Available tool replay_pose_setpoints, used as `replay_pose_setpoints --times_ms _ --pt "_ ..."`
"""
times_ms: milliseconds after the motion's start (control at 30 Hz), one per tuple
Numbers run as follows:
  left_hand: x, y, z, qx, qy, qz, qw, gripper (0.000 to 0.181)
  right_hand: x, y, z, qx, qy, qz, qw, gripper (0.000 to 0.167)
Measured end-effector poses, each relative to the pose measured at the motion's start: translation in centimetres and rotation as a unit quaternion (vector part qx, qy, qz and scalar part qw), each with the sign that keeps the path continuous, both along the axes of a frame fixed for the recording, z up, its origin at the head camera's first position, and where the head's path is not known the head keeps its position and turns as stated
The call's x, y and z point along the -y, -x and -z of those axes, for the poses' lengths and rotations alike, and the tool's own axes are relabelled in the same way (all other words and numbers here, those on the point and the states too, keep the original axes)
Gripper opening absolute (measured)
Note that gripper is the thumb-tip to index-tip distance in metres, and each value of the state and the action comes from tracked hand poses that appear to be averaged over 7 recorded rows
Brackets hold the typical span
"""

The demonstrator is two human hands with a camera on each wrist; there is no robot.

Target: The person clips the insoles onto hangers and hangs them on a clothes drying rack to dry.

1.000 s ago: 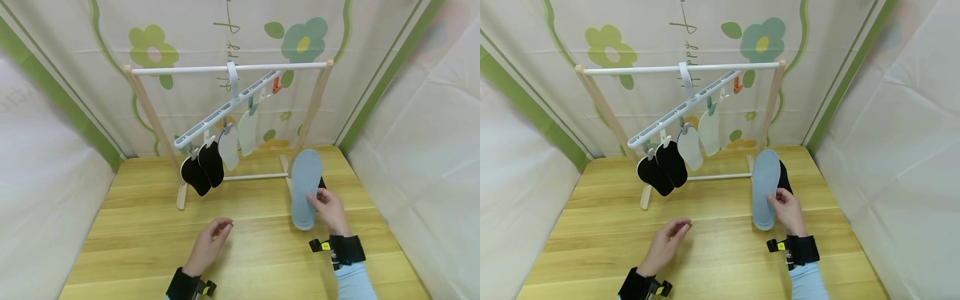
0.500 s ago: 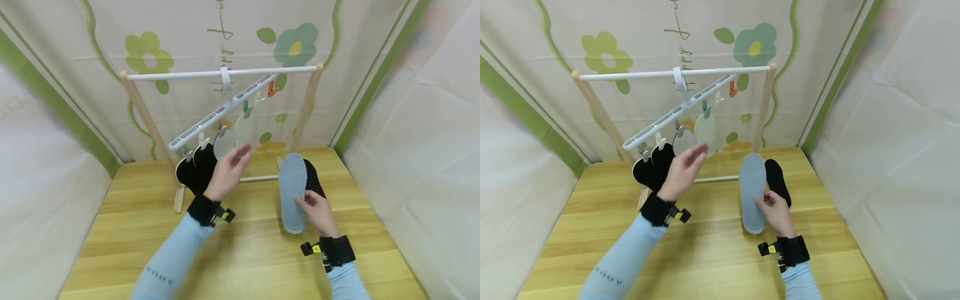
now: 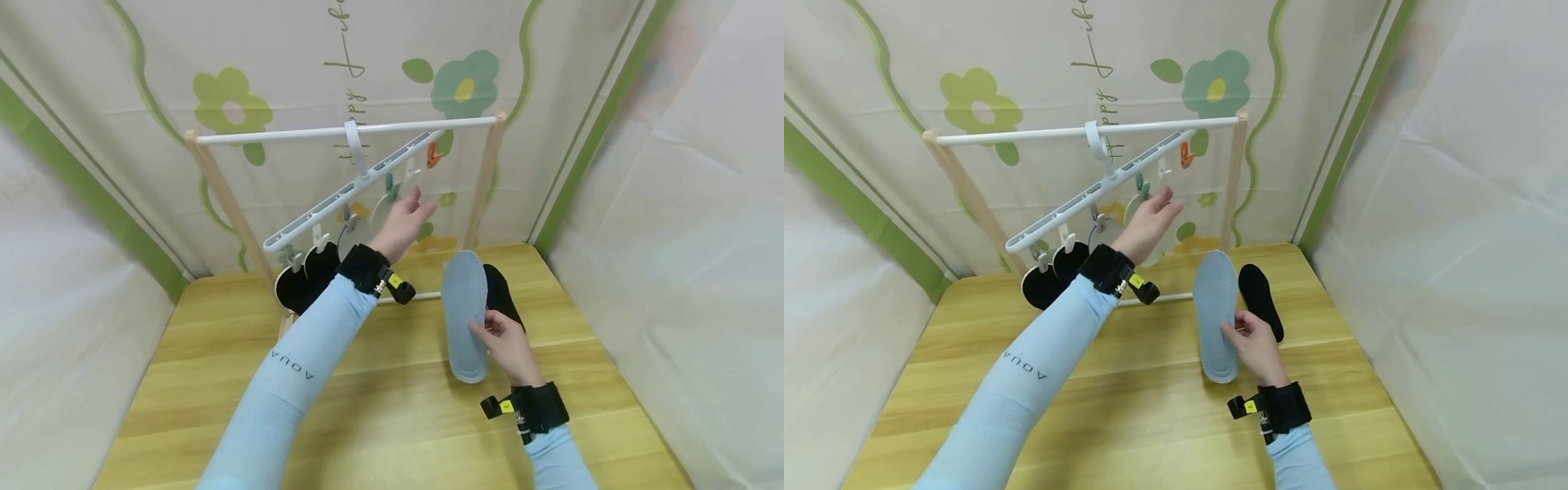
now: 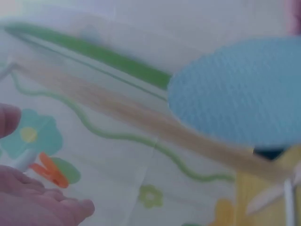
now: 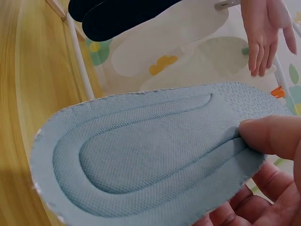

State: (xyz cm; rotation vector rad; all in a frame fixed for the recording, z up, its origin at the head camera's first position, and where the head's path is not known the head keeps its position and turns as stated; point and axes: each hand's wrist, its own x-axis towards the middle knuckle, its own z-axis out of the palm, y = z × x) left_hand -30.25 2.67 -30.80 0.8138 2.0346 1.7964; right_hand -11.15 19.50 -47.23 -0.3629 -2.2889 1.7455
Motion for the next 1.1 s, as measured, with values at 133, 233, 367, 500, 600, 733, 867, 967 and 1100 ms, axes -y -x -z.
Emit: replay_pose_setpoints --times_ms 133,233,367,500,600,733,867,967,1100 --pt "-1.3 1.0 -0.2 0.075 -0.009 -0.015 0.9970 0.081 0.4 -0.1 -0.2 0.000 0.013 -0.001 0.9999 0.030" --pt "-1.7 1.3 -0.3 0.107 -0.018 -0.035 0.9935 0.087 0.6 -0.1 0.1 -0.009 0.009 -0.002 0.9999 0.030" --pt "-2.3 1.6 -0.6 0.114 -0.041 -0.059 0.9908 0.092 0.5 -0.2 0.6 -0.013 0.006 0.000 0.9999 0.028" --pt "-2.7 2.2 -0.9 0.069 -0.047 -0.082 0.9932 0.095 0.5 -0.1 0.6 -0.005 0.010 -0.005 0.9999 0.024" --pt "-2.8 2.7 -1.2 0.028 -0.029 -0.095 0.9946 0.091 1.0 -0.4 -0.3 -0.003 0.008 -0.012 0.9999 0.021" --pt "-2.2 3.7 -1.6 -0.015 -0.015 -0.125 0.9920 0.079 2.2 -0.6 -1.8 -0.008 -0.002 -0.013 0.9999 0.018" --pt "-1.1 4.7 -1.6 -0.033 -0.022 -0.161 0.9862 0.069 3.1 -0.4 -2.5 -0.009 -0.006 -0.017 0.9998 0.017" --pt "-0.4 5.2 -1.4 -0.026 -0.026 -0.170 0.9848 0.065 3.3 -0.1 -2.5 -0.013 -0.008 -0.020 0.9997 0.018" --pt "0.0 5.2 -0.9 -0.032 -0.025 -0.171 0.9845 0.060 3.1 0.6 -1.4 -0.023 -0.013 -0.025 0.9993 0.018"
